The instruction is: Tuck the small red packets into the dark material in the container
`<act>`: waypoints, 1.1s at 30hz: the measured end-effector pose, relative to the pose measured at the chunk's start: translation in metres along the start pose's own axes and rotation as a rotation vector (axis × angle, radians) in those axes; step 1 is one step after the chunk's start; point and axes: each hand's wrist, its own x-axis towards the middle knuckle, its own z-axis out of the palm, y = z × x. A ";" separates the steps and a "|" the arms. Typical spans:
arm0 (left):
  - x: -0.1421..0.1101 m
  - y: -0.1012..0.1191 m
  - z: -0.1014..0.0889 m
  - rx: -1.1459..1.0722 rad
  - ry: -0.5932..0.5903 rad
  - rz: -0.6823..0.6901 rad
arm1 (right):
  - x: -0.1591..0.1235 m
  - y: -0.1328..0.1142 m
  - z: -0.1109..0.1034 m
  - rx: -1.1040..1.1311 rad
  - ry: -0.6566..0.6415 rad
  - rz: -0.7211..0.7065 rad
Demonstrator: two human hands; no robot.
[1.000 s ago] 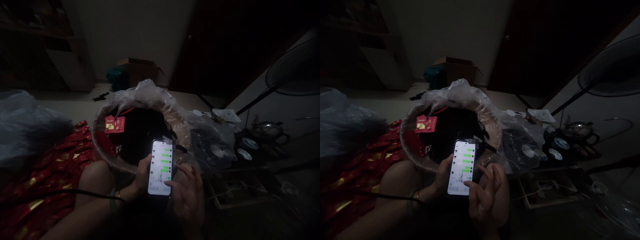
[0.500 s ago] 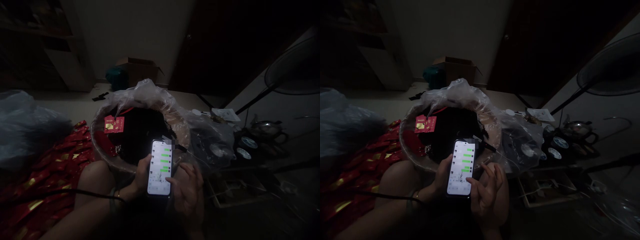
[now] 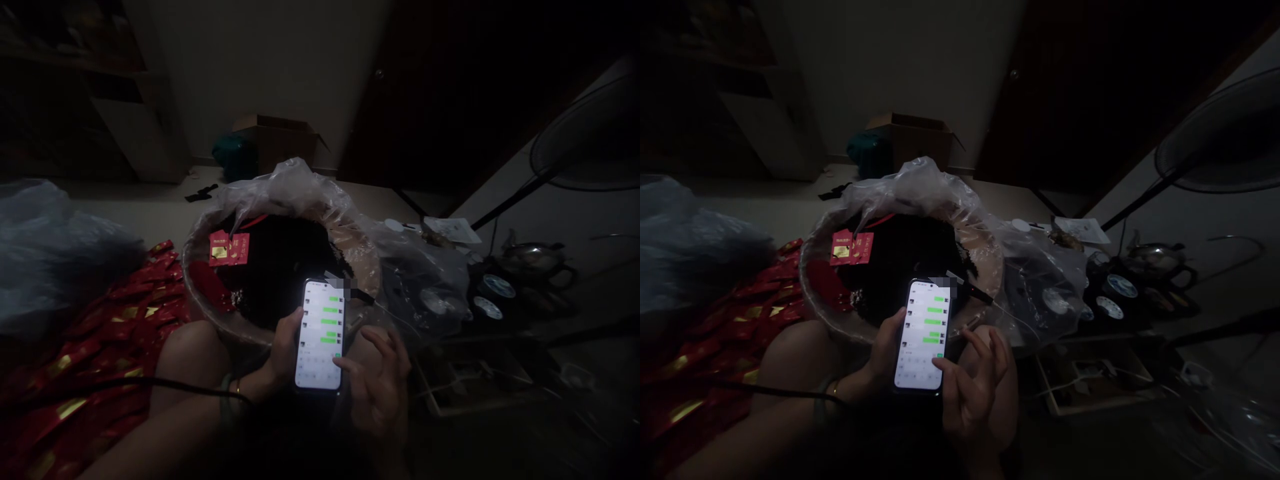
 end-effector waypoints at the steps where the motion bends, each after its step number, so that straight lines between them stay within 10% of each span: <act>1: 0.000 -0.001 -0.001 -0.004 -0.005 0.001 | 0.000 0.000 0.000 0.007 0.003 -0.003; 33: 0.000 -0.001 -0.001 -0.048 -0.004 -0.042 | -0.008 -0.009 0.013 -0.013 -0.154 -0.194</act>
